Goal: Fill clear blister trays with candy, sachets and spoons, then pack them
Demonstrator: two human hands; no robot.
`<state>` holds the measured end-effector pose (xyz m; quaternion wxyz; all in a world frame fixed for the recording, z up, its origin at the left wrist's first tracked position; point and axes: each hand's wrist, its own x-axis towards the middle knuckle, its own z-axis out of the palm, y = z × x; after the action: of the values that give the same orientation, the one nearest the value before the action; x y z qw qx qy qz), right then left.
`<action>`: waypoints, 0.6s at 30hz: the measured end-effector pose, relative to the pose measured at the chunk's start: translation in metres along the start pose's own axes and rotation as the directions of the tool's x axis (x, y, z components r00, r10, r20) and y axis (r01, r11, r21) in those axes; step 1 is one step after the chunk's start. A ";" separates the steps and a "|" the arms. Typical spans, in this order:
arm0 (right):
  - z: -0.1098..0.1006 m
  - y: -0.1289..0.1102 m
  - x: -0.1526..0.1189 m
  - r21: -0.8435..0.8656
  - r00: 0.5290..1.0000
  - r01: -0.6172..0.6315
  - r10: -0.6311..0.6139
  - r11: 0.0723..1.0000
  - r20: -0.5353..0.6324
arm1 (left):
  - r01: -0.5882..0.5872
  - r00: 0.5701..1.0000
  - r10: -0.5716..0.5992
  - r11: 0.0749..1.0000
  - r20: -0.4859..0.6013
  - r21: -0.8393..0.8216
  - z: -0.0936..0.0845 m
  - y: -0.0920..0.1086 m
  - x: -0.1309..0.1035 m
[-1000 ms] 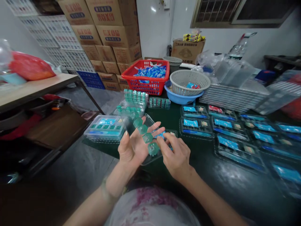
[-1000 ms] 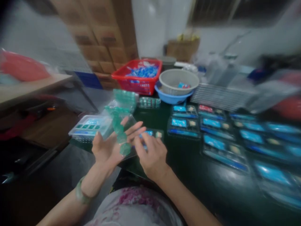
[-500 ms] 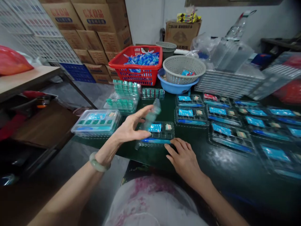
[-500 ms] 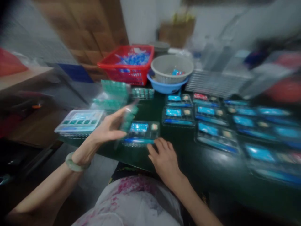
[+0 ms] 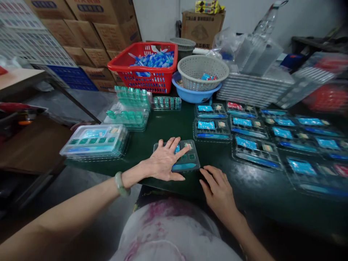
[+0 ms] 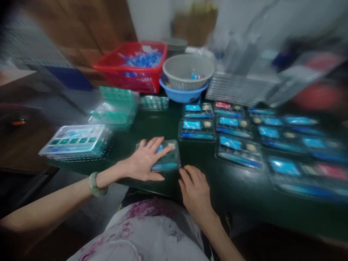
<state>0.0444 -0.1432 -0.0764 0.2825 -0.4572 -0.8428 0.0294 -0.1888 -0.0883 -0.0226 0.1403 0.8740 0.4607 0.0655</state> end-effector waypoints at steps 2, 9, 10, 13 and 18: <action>0.002 0.002 -0.001 0.025 1.000 0.004 -0.004 1.000 -0.013 | 0.019 1.000 -0.019 1.000 -0.001 0.016 0.001 0.002 0.003; 0.014 0.022 -0.015 0.119 0.987 0.046 -0.027 0.992 -0.156 | 0.025 0.999 -0.022 0.996 -0.035 0.082 -0.032 0.007 -0.007; 0.015 0.024 -0.015 0.122 0.986 0.050 -0.029 0.991 -0.165 | 0.025 0.998 -0.019 0.995 -0.059 0.093 -0.042 0.007 -0.016; 0.013 0.021 -0.011 0.126 0.984 0.044 -0.022 0.991 -0.176 | 0.063 0.991 -0.044 0.987 -0.128 0.150 -0.074 0.004 -0.047; -0.006 -0.027 0.035 0.200 0.966 0.117 -0.064 0.973 -0.250 | 0.149 0.984 -0.118 0.958 -0.136 0.245 -0.101 -0.005 -0.086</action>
<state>0.0124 -0.1328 -0.0474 0.4315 -0.3853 -0.8141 0.0507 -0.2657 -0.1378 0.0732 0.0032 0.8460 0.5310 0.0486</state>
